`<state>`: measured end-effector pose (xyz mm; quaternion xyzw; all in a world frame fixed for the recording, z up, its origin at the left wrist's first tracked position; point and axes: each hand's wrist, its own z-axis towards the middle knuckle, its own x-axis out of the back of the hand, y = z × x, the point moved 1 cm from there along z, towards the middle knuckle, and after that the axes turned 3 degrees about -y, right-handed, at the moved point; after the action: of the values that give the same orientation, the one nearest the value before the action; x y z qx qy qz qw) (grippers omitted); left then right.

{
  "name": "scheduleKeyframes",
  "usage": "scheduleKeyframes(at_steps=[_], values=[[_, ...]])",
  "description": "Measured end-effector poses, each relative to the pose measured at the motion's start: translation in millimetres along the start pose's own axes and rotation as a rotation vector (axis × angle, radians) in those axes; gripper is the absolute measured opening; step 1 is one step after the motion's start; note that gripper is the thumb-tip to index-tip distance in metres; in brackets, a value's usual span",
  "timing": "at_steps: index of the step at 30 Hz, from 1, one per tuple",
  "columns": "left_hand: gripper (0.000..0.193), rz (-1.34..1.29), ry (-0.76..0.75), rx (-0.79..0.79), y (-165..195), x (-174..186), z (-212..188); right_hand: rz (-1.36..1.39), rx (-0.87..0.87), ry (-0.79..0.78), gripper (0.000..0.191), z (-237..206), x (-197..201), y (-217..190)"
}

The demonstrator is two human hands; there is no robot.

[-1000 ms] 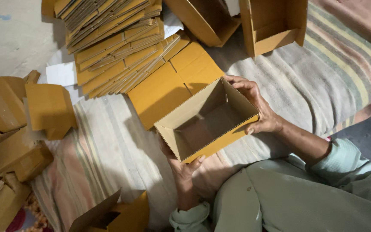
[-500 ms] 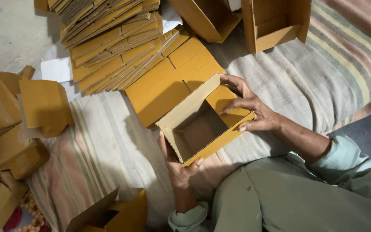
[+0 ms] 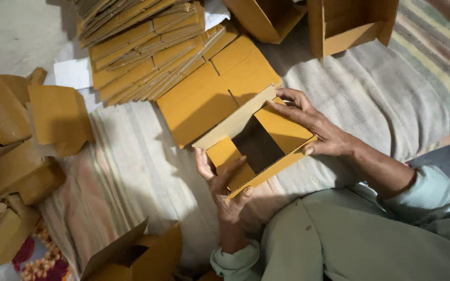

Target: The person folds flat yellow cardboard mailing boxes into shape. They take a flat blank from a stack, fold the side walls and end flaps inward, press the creases flat with their palms, and set the formed box aside, repeating the cycle.

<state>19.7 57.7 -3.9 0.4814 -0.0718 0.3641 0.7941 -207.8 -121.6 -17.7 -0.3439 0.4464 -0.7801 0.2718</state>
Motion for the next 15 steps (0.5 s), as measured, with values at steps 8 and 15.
scheduleKeyframes(at_steps=[8,15], values=[[0.070,-0.627,0.153,0.306,-6.2,-9.2,-9.8,0.335,-0.144,0.197,0.059,8.2,-8.8,-9.3],[0.080,-0.326,0.082,0.208,-21.8,-1.6,-11.0,0.050,-0.099,0.151,0.060,10.5,1.2,-12.8]])
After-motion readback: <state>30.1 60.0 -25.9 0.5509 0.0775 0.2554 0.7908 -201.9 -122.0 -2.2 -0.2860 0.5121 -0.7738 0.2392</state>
